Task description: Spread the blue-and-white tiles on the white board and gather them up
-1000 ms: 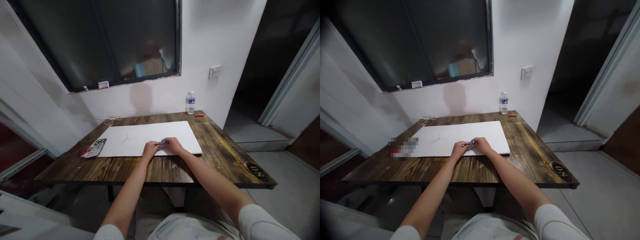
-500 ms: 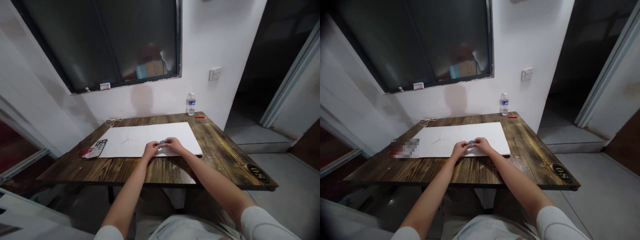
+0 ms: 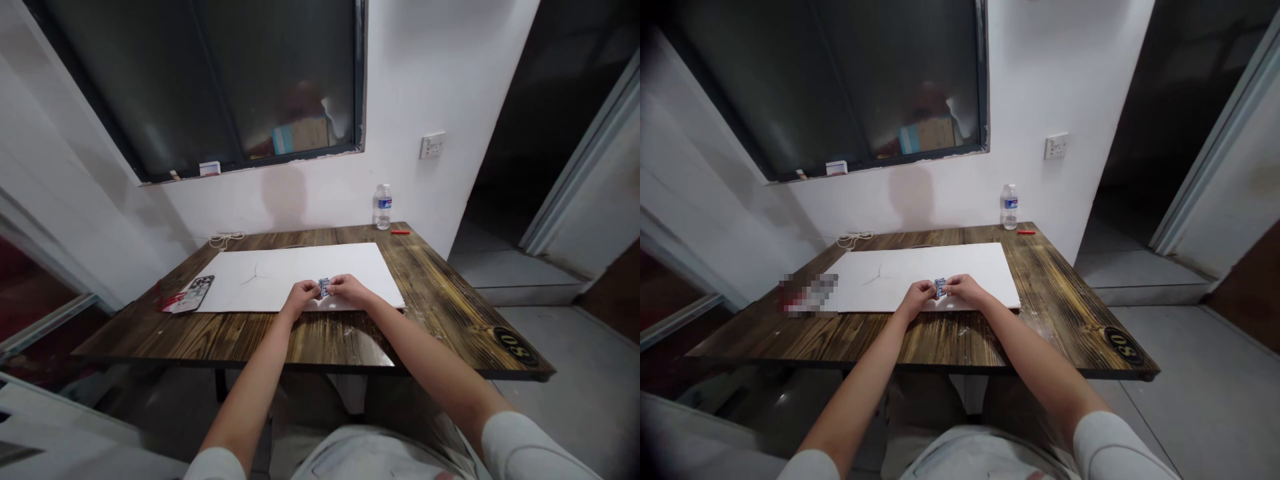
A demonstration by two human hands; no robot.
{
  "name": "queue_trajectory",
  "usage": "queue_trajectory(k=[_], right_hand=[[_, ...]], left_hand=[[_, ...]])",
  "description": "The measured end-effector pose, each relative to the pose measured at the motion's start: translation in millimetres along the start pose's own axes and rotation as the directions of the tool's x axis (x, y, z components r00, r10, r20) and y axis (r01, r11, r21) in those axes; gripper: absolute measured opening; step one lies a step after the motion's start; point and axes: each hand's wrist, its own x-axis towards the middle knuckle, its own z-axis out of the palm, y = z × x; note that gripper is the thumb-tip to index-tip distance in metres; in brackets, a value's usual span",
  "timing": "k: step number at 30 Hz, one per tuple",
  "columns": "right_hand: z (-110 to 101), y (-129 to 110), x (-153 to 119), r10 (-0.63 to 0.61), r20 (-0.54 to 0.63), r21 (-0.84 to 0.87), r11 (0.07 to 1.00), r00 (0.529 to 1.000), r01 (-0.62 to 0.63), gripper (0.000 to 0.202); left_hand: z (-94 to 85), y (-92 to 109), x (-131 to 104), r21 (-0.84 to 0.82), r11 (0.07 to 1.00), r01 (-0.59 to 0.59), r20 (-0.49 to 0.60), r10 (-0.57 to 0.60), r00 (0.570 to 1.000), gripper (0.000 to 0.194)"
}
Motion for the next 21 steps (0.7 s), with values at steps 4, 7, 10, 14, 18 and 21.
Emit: queue_trajectory(k=[4, 7, 10, 14, 18, 21], right_hand=[[-0.6, -0.2, -1.1, -0.003, 0.014, 0.02, 1.0, 1.0, 0.003, 0.034], [-0.6, -1.2, -1.7, -0.002, 0.012, 0.029, 1.0, 1.0, 0.002, 0.034], [-0.1, -1.3, -0.6, -0.016, 0.004, 0.033, 0.999, 1.0, 0.016, 0.032], [3.1, 1.2, 2.6, -0.083, -0.102, -0.049, 0.996, 0.991, 0.078, 0.031], [7.0, 2.8, 4.5, -0.127, -0.231, -0.117, 0.988, 0.965, 0.102, 0.032], [7.0, 2.0, 4.6, -0.142, -0.294, -0.128, 0.986, 0.945, 0.108, 0.032]], left_hand=[[-0.5, -1.0, -0.4, -0.008, 1.0, 0.009, 0.022, -0.009, 1.0, 0.04], [-1.0, -1.7, 0.1, -0.001, 1.0, 0.01, 0.021, -0.01, 1.0, 0.04], [-0.9, -0.8, 0.7, 0.019, 1.0, -0.004, 0.006, 0.004, 1.0, 0.038], [1.0, 1.9, 1.1, 0.097, 0.995, -0.023, -0.099, 0.032, 0.995, 0.035], [2.5, 1.8, 1.5, 0.218, 0.974, -0.064, -0.16, 0.1, 0.982, 0.032], [1.7, 0.1, 2.6, 0.267, 0.96, -0.079, -0.192, 0.134, 0.972, 0.029]])
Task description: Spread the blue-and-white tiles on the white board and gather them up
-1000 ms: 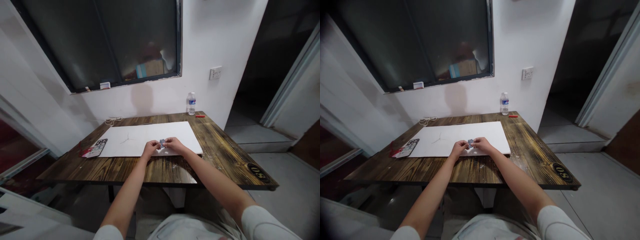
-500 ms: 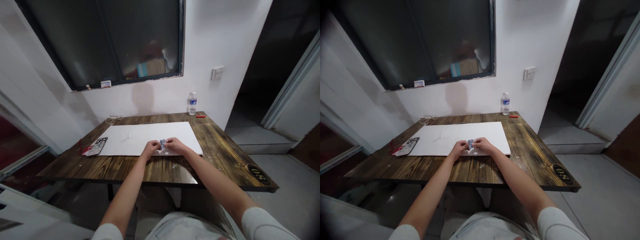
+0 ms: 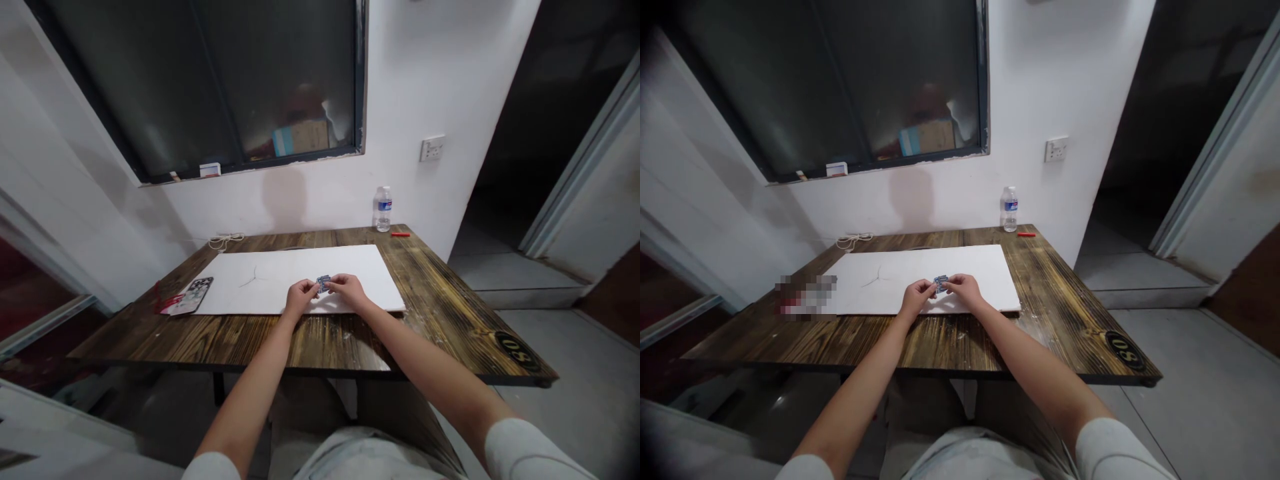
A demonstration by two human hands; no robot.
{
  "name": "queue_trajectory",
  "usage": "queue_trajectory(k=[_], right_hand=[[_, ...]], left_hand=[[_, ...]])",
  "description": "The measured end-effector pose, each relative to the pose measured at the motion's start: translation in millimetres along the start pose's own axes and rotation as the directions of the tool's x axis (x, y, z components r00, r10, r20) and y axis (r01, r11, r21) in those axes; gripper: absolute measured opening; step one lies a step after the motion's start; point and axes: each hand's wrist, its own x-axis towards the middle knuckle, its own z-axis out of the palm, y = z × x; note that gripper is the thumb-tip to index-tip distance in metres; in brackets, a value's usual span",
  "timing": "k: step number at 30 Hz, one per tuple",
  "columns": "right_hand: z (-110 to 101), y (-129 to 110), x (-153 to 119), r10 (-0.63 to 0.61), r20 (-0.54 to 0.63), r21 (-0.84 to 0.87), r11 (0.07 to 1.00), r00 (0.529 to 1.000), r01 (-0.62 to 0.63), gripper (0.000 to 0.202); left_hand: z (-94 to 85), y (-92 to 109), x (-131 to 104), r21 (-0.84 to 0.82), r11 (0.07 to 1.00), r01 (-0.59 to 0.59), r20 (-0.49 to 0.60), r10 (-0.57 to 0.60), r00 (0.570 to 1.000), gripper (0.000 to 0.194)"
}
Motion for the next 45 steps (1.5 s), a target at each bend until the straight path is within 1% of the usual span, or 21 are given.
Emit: queue_trajectory(k=[3, 6, 8, 10, 12, 15, 17, 18, 20, 22, 26, 27, 29, 32, 35, 37, 39, 42, 45], right_hand=[[-2, -2, -1, -0.05, -0.101, -0.052, 0.998, 0.994, 0.045, 0.027], [-1, -4, -4, -0.17, -0.158, -0.229, 0.965, 0.973, 0.132, 0.021], [2, -4, -7, -0.251, -0.136, -0.35, 0.917, 0.958, 0.191, 0.018], [5, -4, -9, -0.303, -0.085, -0.422, 0.874, 0.949, 0.241, 0.017], [8, -2, -10, -0.322, -0.046, -0.442, 0.856, 0.946, 0.27, 0.019], [8, 0, -9, -0.345, 0.006, -0.382, 0.867, 0.939, 0.321, 0.02], [6, 0, -7, -0.339, 0.036, -0.304, 0.893, 0.94, 0.333, 0.018], [5, 0, -7, -0.317, 0.044, -0.266, 0.91, 0.948, 0.317, 0.017], [4, 1, -6, -0.245, 0.04, -0.226, 0.942, 0.969, 0.248, 0.017], [4, 3, -4, -0.193, 0.012, -0.221, 0.956, 0.981, 0.191, 0.018], [2, 8, -1, -0.175, -0.022, -0.176, 0.97, 0.984, 0.169, 0.032], [2, 9, 0, -0.173, -0.017, -0.187, 0.968, 0.985, 0.167, 0.033], [1, 10, 0, -0.177, -0.003, -0.279, 0.945, 0.984, 0.17, 0.024], [-1, 10, -1, -0.203, 0.037, -0.479, 0.856, 0.978, 0.196, 0.007], [-3, 9, -1, -0.186, 0.078, -0.602, 0.774, 0.979, 0.195, 0.004], [-3, 9, -1, -0.16, 0.082, -0.63, 0.756, 0.984, 0.175, 0.006], [-3, 10, 0, -0.149, 0.094, -0.622, 0.763, 0.984, 0.175, 0.007], [-3, 10, 1, -0.167, 0.125, -0.596, 0.776, 0.978, 0.209, 0.008], [-4, 9, 0, -0.172, 0.127, -0.596, 0.774, 0.977, 0.214, 0.012]], left_hand=[[-0.5, -2, 1, 0.042, 0.999, -0.014, -0.062, 0.016, 0.998, 0.028], [0.7, -3, 1, 0.101, 0.995, -0.025, -0.11, 0.036, 0.993, 0.027], [2.3, -4, 1, 0.12, 0.992, -0.034, -0.098, 0.046, 0.994, 0.027], [3.8, -4, 0, 0.116, 0.992, -0.047, -0.061, 0.055, 0.997, 0.027], [4.3, -4, -1, 0.102, 0.993, -0.056, -0.032, 0.059, 0.998, 0.027], [3.0, -3, 0, 0.065, 0.997, -0.039, -0.025, 0.041, 0.999, 0.028], [1.7, -2, 1, 0.042, 0.999, -0.026, -0.023, 0.027, 0.999, 0.028], [1.2, -1, 1, 0.027, 0.999, -0.018, -0.021, 0.019, 1.0, 0.029], [0.7, -1, 2, -0.014, 1.0, 0.006, -0.005, -0.006, 1.0, 0.031], [1.0, -2, 3, -0.058, 0.998, 0.034, 0.016, -0.033, 0.999, 0.034], [2.6, -5, 4, -0.079, 0.996, 0.033, 0.038, -0.031, 0.999, 0.033], [2.8, -6, 4, -0.057, 0.998, 0.025, 0.031, -0.023, 0.999, 0.031], [3.0, -8, 4, 0.037, 0.999, 0.016, 0.0, -0.016, 1.0, 0.024], [2.3, -11, 3, 0.242, 0.97, 0.0, -0.028, 0.007, 1.0, 0.012], [1.1, -14, 2, 0.361, 0.932, -0.04, -0.001, 0.043, 0.999, 0.008], [0.5, -15, 2, 0.383, 0.922, -0.054, 0.028, 0.047, 0.998, 0.01], [0.4, -16, 2, 0.4, 0.914, -0.07, 0.055, 0.052, 0.997, 0.01], [0.8, -17, 2, 0.411, 0.908, -0.084, 0.057, 0.066, 0.996, 0.011], [1.8, -16, 2, 0.396, 0.916, -0.066, 0.06, 0.046, 0.997, 0.014]])
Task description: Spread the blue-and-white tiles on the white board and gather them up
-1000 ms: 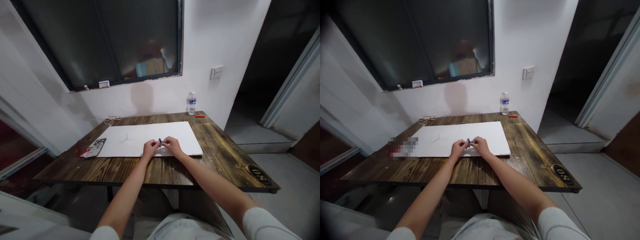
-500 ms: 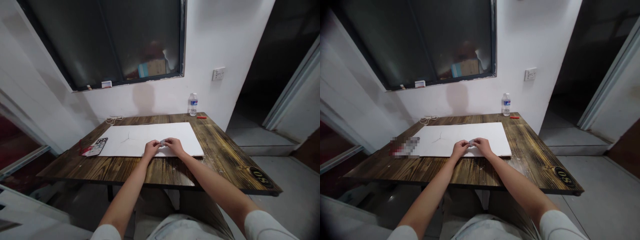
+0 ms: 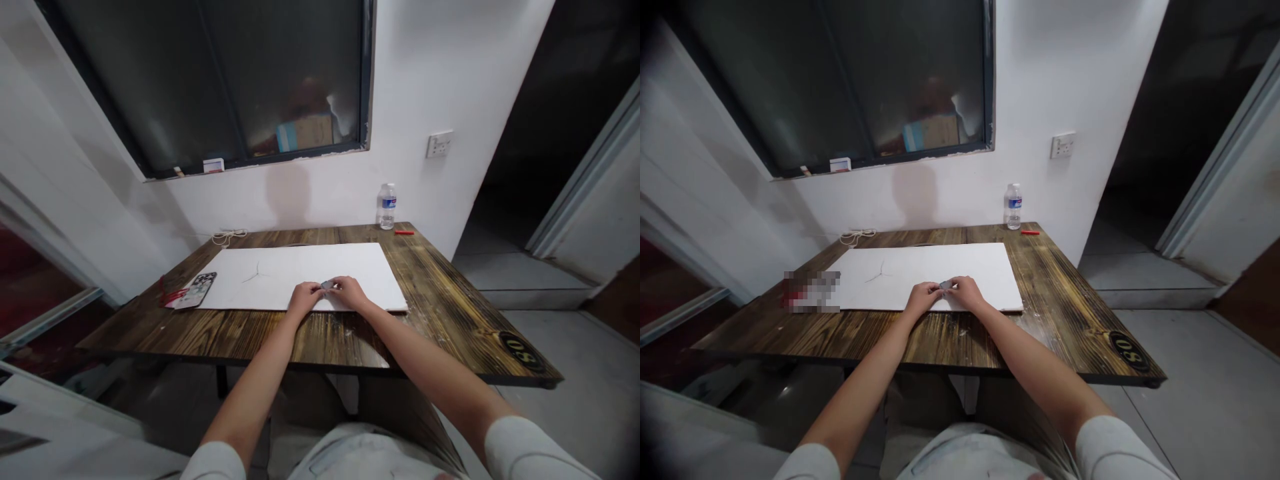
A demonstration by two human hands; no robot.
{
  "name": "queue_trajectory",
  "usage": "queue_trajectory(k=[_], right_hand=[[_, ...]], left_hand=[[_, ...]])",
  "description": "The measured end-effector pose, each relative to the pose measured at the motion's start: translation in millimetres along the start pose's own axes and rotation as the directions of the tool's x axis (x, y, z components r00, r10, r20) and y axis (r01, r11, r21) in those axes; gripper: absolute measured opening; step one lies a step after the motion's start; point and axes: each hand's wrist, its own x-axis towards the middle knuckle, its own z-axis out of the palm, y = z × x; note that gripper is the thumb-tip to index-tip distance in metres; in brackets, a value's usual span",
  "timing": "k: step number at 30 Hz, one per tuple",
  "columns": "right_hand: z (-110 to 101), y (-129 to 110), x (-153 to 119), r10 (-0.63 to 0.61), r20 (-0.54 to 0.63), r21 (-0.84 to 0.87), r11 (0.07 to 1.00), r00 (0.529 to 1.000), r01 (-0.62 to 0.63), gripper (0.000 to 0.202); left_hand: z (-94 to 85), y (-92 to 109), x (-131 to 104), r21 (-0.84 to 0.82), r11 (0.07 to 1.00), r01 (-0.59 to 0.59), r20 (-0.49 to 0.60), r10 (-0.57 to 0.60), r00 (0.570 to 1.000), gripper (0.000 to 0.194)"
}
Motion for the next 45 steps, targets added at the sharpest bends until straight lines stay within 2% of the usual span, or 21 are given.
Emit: queue_trajectory(k=[4, 8, 11, 18, 24, 30, 34, 45], right_hand=[[0, 2, 1, 0.058, -0.014, 0.029, 0.998, 0.998, -0.058, 0.01], [4, 8, 3, 0.115, 0.018, 0.199, 0.973, 0.993, -0.116, 0.02], [7, 11, 5, 0.113, 0.037, 0.316, 0.941, 0.993, -0.119, 0.025], [5, 9, 4, 0.118, 0.002, 0.329, 0.938, 0.993, -0.112, 0.025], [6, 10, 5, 0.142, -0.044, 0.388, 0.915, 0.989, -0.114, 0.031], [4, 3, 3, 0.132, 0.026, 0.532, 0.838, 0.991, -0.125, 0.036], [3, 0, 3, 0.116, 0.055, 0.538, 0.833, 0.992, -0.128, 0.034], [0, 1, 3, 0.161, -0.016, 0.461, 0.877, 0.987, -0.136, 0.032]], left_hand=[[-0.3, 4, 0, -0.057, 0.998, 0.037, -0.009, -0.038, 0.999, 0.017], [-1.9, 7, 2, -0.132, 0.988, 0.082, -0.047, -0.089, 0.995, 0.023], [-3.1, 6, 4, -0.178, 0.98, 0.084, -0.029, -0.09, 0.995, 0.029], [-4.0, 9, 1, -0.34, 0.932, 0.126, 0.069, -0.109, 0.992, 0.034], [-4.8, 14, -2, -0.381, 0.915, 0.136, 0.049, -0.127, 0.991, 0.036], [-4.1, 15, -3, -0.438, 0.887, 0.146, 0.037, -0.144, 0.989, 0.039], [-2.8, 16, -2, -0.489, 0.857, 0.165, 0.064, -0.153, 0.986, 0.041], [-3.9, 14, -2, -0.558, 0.801, 0.218, 0.066, -0.22, 0.973, 0.038]])
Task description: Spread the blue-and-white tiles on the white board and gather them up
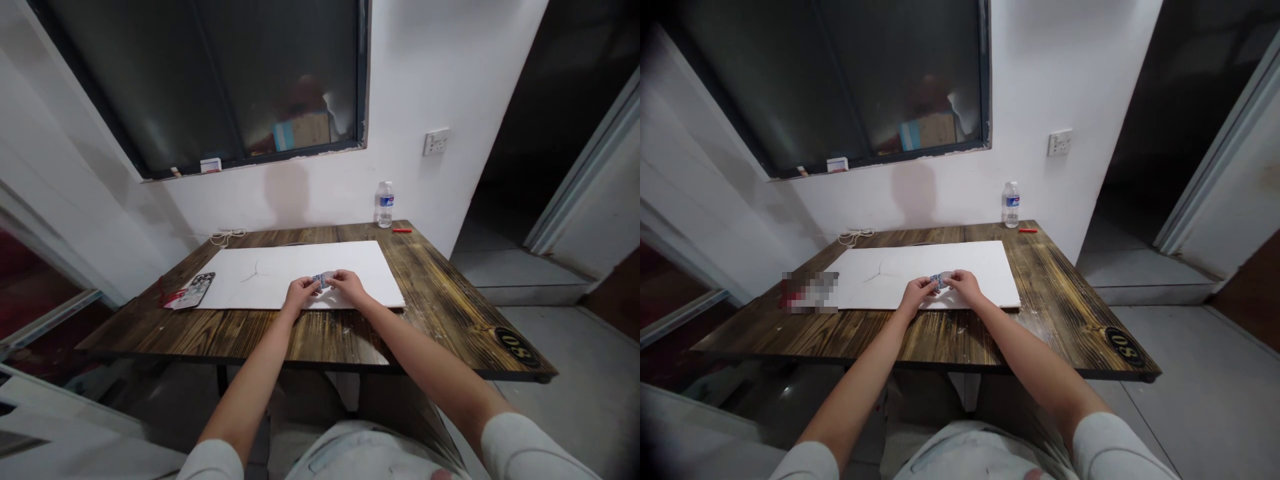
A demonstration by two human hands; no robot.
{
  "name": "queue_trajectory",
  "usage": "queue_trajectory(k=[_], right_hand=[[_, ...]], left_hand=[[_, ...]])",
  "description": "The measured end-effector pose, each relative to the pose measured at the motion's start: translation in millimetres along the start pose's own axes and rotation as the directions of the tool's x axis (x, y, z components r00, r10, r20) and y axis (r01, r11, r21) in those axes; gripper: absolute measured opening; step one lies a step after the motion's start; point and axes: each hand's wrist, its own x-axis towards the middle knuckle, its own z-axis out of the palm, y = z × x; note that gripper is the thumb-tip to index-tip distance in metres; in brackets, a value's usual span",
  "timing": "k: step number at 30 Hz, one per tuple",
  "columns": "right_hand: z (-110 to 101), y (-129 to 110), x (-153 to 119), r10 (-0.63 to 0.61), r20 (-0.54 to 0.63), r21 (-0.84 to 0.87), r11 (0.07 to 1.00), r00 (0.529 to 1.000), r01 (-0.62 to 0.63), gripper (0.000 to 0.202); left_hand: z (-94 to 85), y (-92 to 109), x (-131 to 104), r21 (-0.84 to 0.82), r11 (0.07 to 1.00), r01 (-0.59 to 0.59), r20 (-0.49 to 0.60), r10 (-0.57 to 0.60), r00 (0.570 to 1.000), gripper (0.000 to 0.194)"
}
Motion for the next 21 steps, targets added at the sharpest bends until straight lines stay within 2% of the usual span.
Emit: queue_trajectory(k=[5, 13, 21], right_hand=[[0, 2, 2, -0.016, -0.03, -0.041, 0.999, 0.999, 0.015, 0.03], [2, 11, 6, -0.01, -0.043, 0.005, 1.0, 0.999, 0.011, 0.029], [4, 2, 1, -0.011, 0.11, 0.117, 0.993, 0.994, -0.002, 0.03]], left_hand=[[-0.1, -2, 2, -0.01, 1.0, -0.001, -0.044, 0.0, 0.999, 0.04], [-0.9, -5, 5, -0.004, 1.0, -0.005, -0.076, 0.005, 0.997, 0.039], [-2.7, -5, 4, 0.059, 0.998, -0.007, -0.048, 0.009, 0.999, 0.035]])
